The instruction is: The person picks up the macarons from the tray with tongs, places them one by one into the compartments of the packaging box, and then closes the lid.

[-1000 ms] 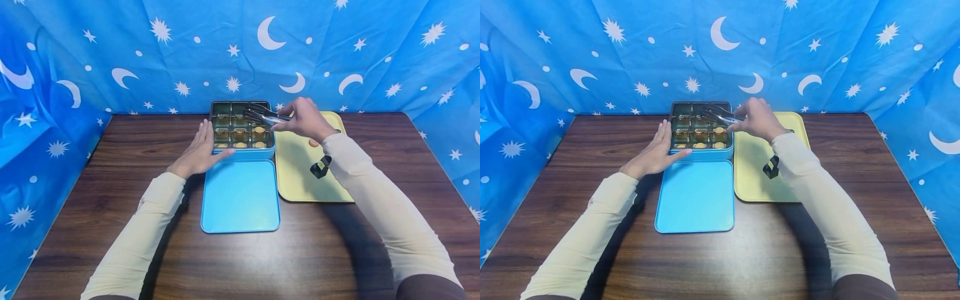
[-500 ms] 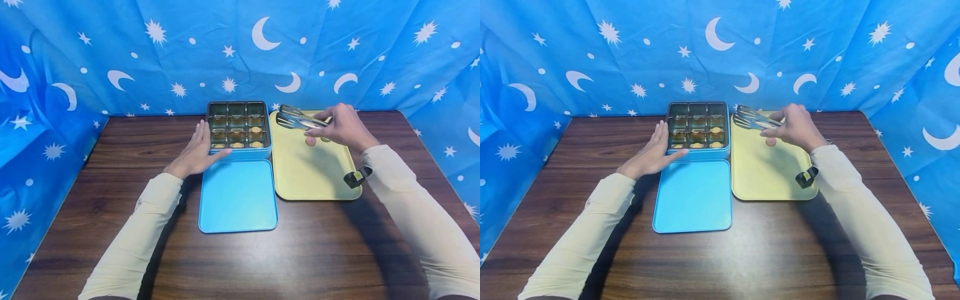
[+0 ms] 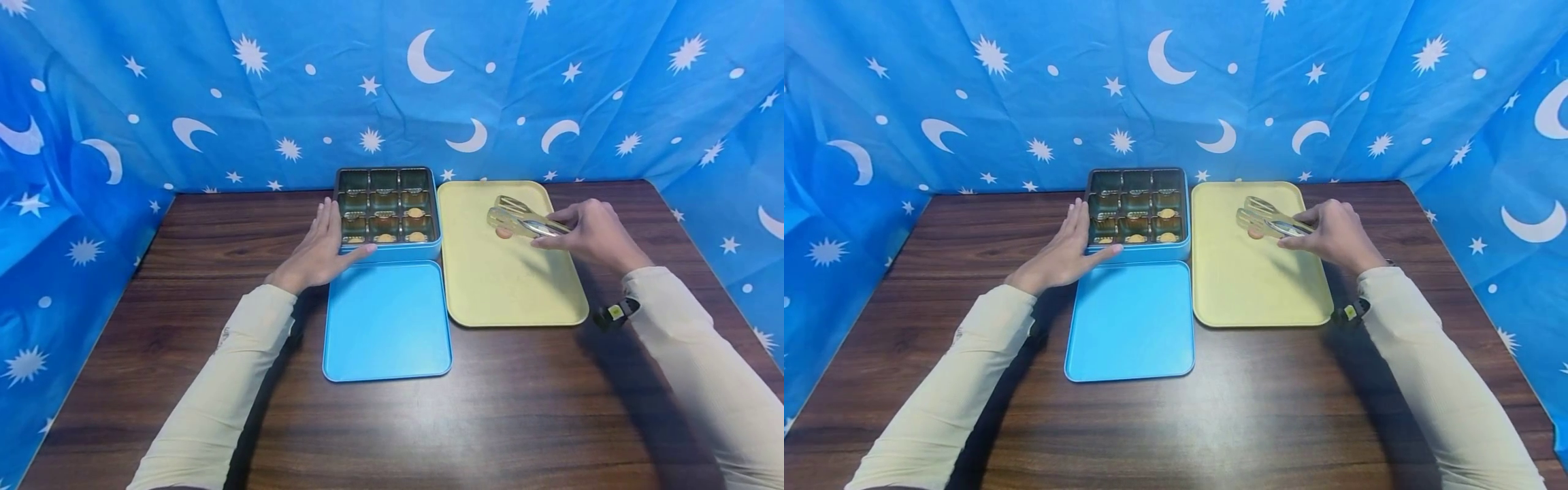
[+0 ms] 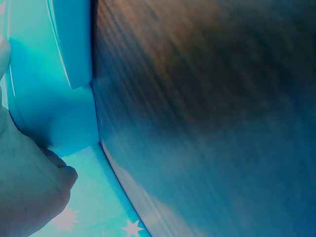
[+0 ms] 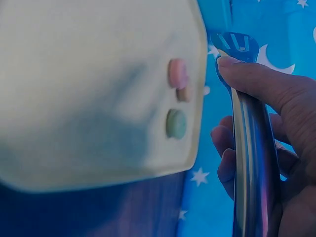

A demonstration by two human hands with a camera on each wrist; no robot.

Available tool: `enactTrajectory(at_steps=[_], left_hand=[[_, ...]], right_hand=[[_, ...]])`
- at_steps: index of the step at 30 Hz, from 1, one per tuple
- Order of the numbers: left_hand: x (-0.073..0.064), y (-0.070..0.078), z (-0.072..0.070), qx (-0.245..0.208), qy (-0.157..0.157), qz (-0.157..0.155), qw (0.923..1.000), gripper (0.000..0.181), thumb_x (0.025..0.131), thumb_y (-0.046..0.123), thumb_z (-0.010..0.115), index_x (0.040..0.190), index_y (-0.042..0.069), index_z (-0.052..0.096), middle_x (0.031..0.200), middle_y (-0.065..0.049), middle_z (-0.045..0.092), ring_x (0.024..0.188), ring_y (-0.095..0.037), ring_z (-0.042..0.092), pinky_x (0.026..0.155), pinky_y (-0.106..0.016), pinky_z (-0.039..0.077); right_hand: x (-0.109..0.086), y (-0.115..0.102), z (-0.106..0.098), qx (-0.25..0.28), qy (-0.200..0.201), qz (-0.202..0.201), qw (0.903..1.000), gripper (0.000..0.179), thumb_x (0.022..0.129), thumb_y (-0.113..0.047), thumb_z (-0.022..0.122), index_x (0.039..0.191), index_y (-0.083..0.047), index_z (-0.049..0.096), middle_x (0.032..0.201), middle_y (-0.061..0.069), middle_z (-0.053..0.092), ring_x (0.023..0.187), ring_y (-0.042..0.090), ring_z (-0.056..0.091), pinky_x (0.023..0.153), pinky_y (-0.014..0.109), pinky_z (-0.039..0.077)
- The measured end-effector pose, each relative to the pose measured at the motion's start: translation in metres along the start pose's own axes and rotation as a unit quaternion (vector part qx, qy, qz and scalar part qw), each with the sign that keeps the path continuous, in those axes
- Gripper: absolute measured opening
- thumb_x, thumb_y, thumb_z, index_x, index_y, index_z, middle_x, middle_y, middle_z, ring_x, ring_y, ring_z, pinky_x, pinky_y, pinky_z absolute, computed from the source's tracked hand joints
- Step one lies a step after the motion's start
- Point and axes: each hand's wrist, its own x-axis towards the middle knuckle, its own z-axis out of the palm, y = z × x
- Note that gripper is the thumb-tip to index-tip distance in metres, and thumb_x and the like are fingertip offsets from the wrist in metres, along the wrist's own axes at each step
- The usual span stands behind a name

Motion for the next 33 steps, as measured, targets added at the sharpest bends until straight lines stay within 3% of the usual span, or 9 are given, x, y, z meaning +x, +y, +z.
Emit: enactTrajectory(at_steps=[15, 33], left_hand=[[-0.001, 0.0, 0.001, 0.002, 0.002, -0.002, 1.0, 0.116, 0.093, 0.079, 0.04, 0.157, 0.004, -0.02, 0.164, -0.012, -0.028, 0.152, -0.029, -0.02, 0.123, -0.053, 0.0], [-0.001, 0.0, 0.001, 0.004, 0.005, 0.0, 1.0, 0.115, 0.093, 0.078, 0.04, 0.158, 0.003, -0.019, 0.164, -0.012, -0.026, 0.153, -0.029, -0.019, 0.123, -0.051, 0.001]], right_hand=[[-0.011, 0.022, 0.005, -0.005, -0.026, 0.038, 0.9989, 0.067, 0.078, -0.039, 0.089, 0.122, 0.008, 0.07, 0.076, 0.011, 0.067, 0.055, 0.02, 0.047, 0.044, 0.032, 0.036], [-0.01, 0.028, 0.008, -0.002, -0.018, 0.043, 0.9989, 0.069, 0.078, -0.04, 0.089, 0.122, 0.009, 0.069, 0.089, 0.02, 0.072, 0.058, 0.022, 0.048, 0.046, 0.032, 0.035]])
